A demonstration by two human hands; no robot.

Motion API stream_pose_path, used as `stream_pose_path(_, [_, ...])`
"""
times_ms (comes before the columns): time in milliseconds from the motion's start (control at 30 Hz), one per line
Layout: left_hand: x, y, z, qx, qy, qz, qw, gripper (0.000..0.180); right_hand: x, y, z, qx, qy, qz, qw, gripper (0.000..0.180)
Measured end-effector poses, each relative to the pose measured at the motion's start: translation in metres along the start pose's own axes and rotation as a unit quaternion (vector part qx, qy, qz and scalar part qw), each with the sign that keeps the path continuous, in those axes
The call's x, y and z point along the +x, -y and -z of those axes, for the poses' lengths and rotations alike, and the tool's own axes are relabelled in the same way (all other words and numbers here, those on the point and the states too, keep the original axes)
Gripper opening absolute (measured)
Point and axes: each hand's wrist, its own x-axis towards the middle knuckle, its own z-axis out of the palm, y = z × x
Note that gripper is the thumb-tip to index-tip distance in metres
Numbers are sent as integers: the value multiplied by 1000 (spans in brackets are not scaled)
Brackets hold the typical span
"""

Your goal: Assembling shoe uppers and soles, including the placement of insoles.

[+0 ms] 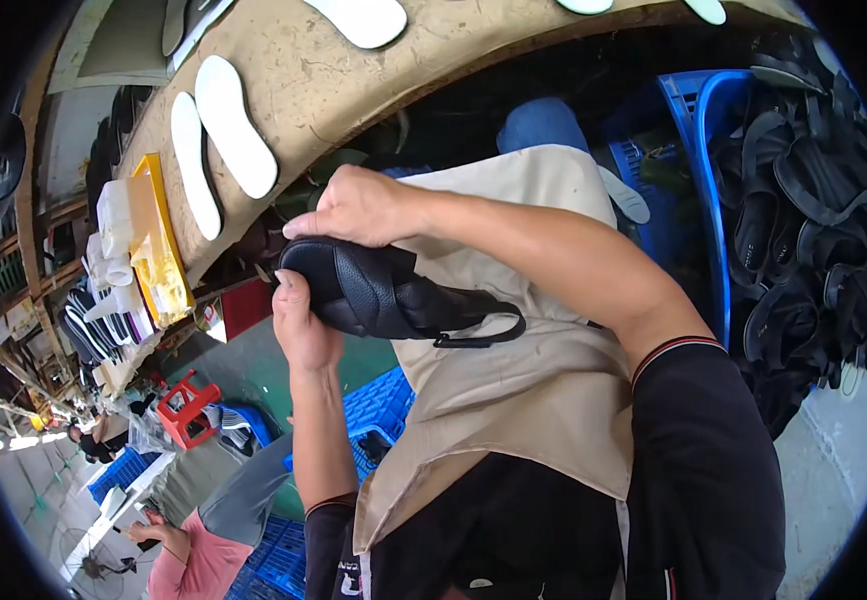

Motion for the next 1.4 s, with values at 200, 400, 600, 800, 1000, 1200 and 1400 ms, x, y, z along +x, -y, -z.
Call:
stream_pose_path(200, [-17, 10, 10, -39, -70, 11, 997, 49, -1, -16, -23, -6, -55, 106, 993, 60])
stream_pose_path(400, [-43, 25, 18, -112, -59, 12, 992, 59, -27, -12, -39, -29, -24, 56, 998, 60])
stream_pose_path(600, [-63, 35, 32, -177, -34, -18, 984, 67, -56, -18, -39, -20, 1, 29, 999, 55])
stream_pose_path(800, [-72, 48, 41, -233, -4, -40, 972, 73, -76, -30, -29, 125, 75, -99, 984, 45])
stream_pose_path(1000, [-77, 42, 41, -185, 15, -27, 982, 67, -77, -39, -33, 138, 84, -82, 984, 31])
stream_pose_path(1200, [-76, 52, 36, -218, -86, -27, 972, 71, -72, -51, -37, 150, 85, -73, 982, 27])
stream_pose_path(1400, [-62, 53, 34, -225, 44, -83, 970, 67, -62, -60, -34, 142, 238, -157, 948, 25])
